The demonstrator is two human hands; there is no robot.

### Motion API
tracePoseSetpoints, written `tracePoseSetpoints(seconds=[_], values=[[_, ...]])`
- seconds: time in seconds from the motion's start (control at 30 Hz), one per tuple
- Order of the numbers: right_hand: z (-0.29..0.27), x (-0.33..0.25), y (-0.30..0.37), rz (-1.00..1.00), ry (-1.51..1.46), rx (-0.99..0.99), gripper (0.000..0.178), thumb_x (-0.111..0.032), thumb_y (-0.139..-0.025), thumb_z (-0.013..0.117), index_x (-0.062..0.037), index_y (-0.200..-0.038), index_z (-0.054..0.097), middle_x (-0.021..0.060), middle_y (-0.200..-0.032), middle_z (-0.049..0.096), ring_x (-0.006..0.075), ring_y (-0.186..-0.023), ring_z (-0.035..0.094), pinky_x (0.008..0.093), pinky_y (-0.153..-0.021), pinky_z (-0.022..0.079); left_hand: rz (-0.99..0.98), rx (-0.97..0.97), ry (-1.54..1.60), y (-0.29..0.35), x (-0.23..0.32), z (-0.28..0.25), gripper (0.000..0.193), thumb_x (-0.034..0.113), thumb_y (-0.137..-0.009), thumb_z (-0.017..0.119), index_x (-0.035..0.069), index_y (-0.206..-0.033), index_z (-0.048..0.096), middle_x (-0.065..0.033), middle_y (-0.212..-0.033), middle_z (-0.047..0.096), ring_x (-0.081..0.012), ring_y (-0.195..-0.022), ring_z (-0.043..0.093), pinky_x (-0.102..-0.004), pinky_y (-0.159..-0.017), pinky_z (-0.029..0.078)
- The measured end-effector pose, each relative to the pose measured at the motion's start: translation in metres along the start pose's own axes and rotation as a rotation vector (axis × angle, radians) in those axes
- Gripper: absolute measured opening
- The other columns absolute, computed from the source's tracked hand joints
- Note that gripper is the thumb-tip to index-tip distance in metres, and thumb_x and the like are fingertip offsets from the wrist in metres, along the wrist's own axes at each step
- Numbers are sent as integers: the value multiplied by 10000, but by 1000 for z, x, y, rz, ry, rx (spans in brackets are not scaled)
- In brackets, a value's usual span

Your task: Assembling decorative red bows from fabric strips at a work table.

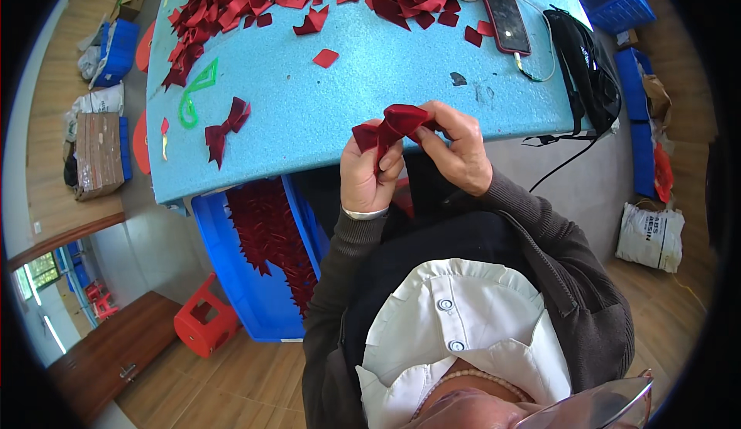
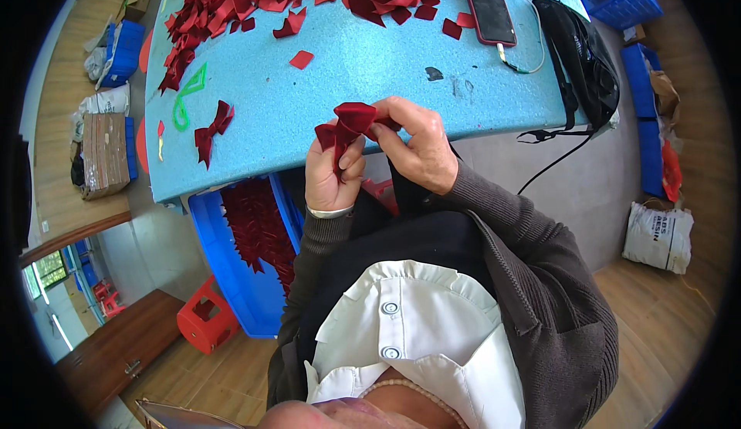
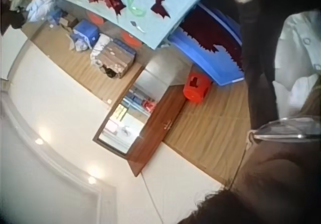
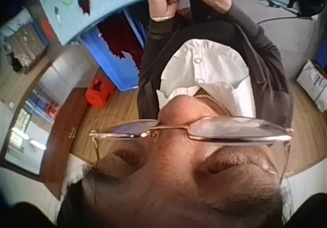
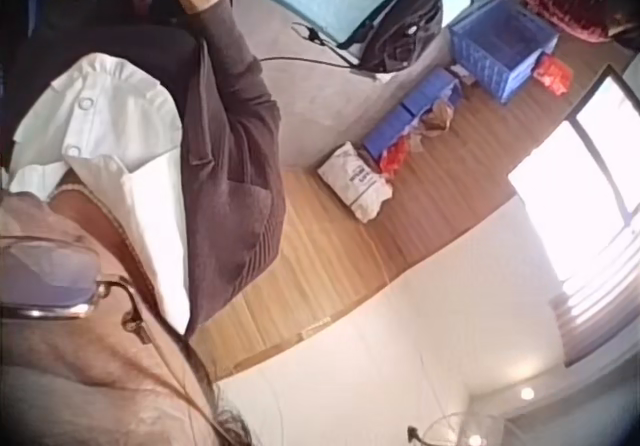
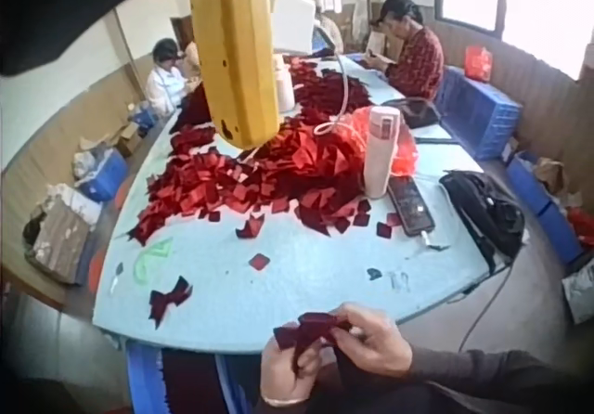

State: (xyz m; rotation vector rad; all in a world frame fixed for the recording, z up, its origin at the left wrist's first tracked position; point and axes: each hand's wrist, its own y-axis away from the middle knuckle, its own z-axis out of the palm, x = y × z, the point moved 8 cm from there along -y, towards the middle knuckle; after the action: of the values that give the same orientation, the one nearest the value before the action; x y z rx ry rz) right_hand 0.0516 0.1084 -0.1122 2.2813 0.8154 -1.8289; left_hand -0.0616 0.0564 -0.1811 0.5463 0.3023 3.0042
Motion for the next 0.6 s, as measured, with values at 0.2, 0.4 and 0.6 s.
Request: tracePoseSetpoints(seconds=[0.2,0.4,0.6], values=[[-15,-25,-16,-229,-16,-85,226,50,-782,578,48,-1008,577,140,-902,616,213,-786,608,309,-698,485,330,-48,-473,5,26,30,225,-29,-883,535,3,-1105,523,-72,-902,556,-78,-626,454,-201,-478,315],[-21,-63,-20,-538,50,-53,266,54,-740,589,54,-1005,572,172,-898,609,278,-752,614,345,-652,501,597,-25,-787,11,47,53,217,14,-875,600,-2,-1076,520,-76,-883,548,-83,-607,476,-197,-487,357],[-22,-78,-25,-637,102,-28,271,63,-720,576,65,-992,569,195,-858,607,295,-668,613,347,-591,504,746,-115,-967,12,58,81,258,65,-872,652,-8,-1070,505,-80,-894,544,-87,-624,490,-205,-493,374]])
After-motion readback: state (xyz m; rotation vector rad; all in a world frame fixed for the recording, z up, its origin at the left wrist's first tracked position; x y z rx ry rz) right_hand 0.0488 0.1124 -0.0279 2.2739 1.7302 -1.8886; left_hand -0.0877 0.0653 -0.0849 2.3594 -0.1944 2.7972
